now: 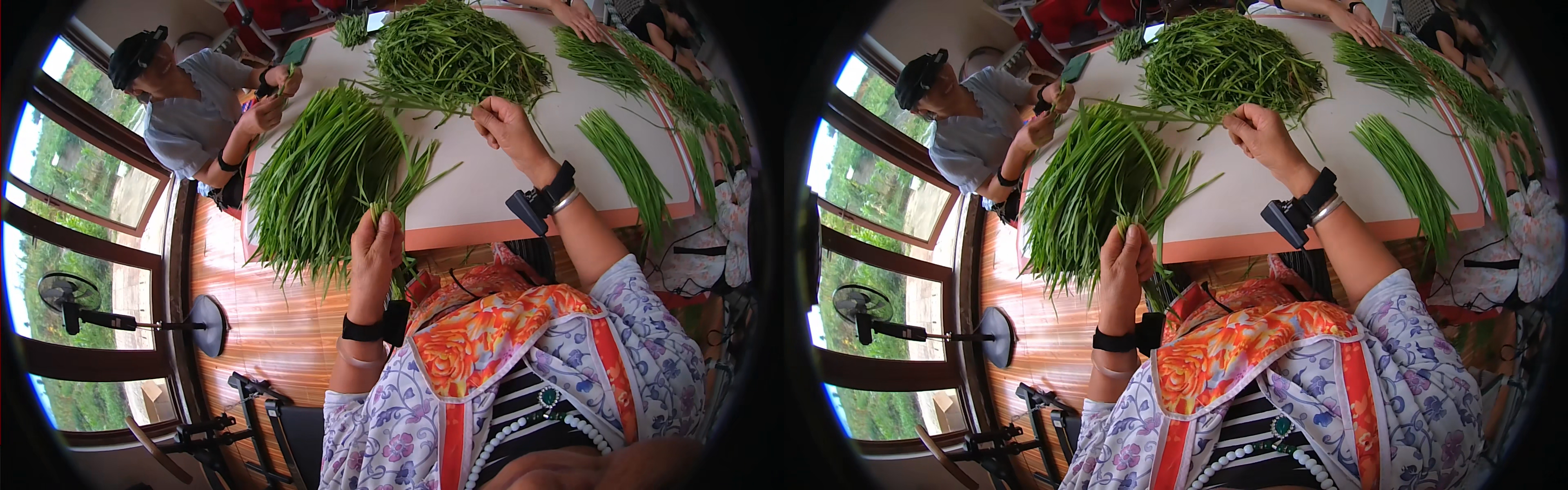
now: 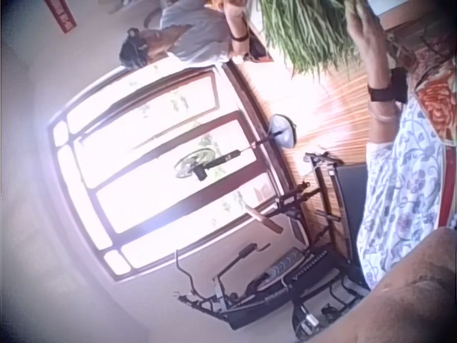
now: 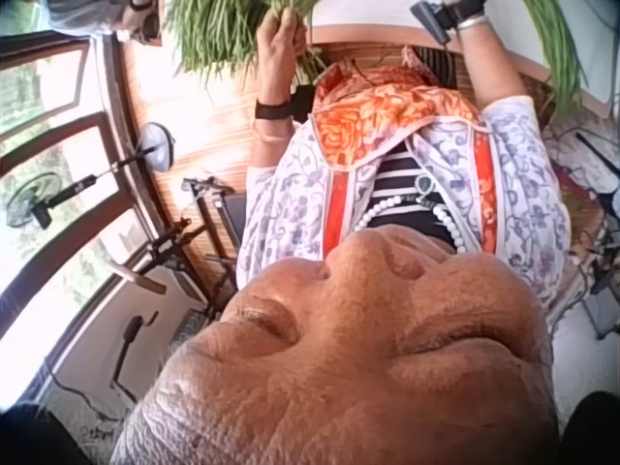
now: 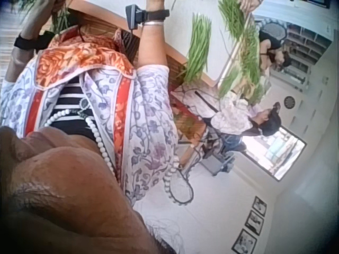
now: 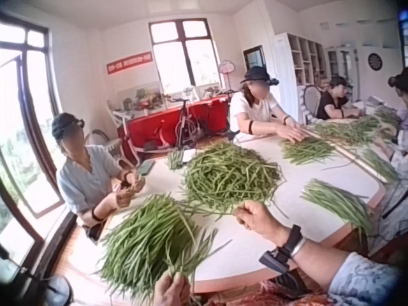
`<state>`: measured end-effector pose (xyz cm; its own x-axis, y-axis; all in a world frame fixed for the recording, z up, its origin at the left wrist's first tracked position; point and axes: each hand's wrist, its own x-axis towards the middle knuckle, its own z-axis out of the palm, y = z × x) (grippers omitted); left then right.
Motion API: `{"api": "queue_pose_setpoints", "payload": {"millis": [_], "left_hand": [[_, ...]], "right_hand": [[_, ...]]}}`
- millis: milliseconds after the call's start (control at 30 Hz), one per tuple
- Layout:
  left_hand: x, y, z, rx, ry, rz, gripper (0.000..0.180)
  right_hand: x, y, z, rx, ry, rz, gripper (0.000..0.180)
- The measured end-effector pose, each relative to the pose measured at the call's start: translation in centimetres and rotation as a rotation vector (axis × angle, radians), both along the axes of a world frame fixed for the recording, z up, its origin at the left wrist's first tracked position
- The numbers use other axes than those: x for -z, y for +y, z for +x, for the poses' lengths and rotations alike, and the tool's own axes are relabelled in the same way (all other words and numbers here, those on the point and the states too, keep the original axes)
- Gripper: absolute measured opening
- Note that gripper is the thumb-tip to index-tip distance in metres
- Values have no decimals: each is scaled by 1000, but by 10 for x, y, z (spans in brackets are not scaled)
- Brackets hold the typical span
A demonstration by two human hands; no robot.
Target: The person sorts through a bundle of green chives by hand, stripping away individual leaves and placing them into separate piles on the table.
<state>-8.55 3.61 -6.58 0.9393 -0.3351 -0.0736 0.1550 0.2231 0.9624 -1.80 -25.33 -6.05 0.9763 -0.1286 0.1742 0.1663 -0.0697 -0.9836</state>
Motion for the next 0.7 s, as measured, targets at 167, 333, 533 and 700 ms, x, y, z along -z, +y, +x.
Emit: {"api": "queue_pose_setpoints", "payload": {"millis": [167, 333, 533, 700], "left_hand": [[-45, 0, -26, 68, -163, -7, 24], [-40, -13, -9, -2, -429, 184, 30], [3, -25, -15, 160, -115, 188, 20], [0, -13, -13, 237, 187, -149, 18]], "right_hand": [[0, 11, -19, -225, -108, -329, 20], [-26, 53, -49, -584, -324, -504, 28], [-29, 65, -57, -489, -823, -962, 27], [-9, 51, -38, -341, -409, -568, 15]]}}
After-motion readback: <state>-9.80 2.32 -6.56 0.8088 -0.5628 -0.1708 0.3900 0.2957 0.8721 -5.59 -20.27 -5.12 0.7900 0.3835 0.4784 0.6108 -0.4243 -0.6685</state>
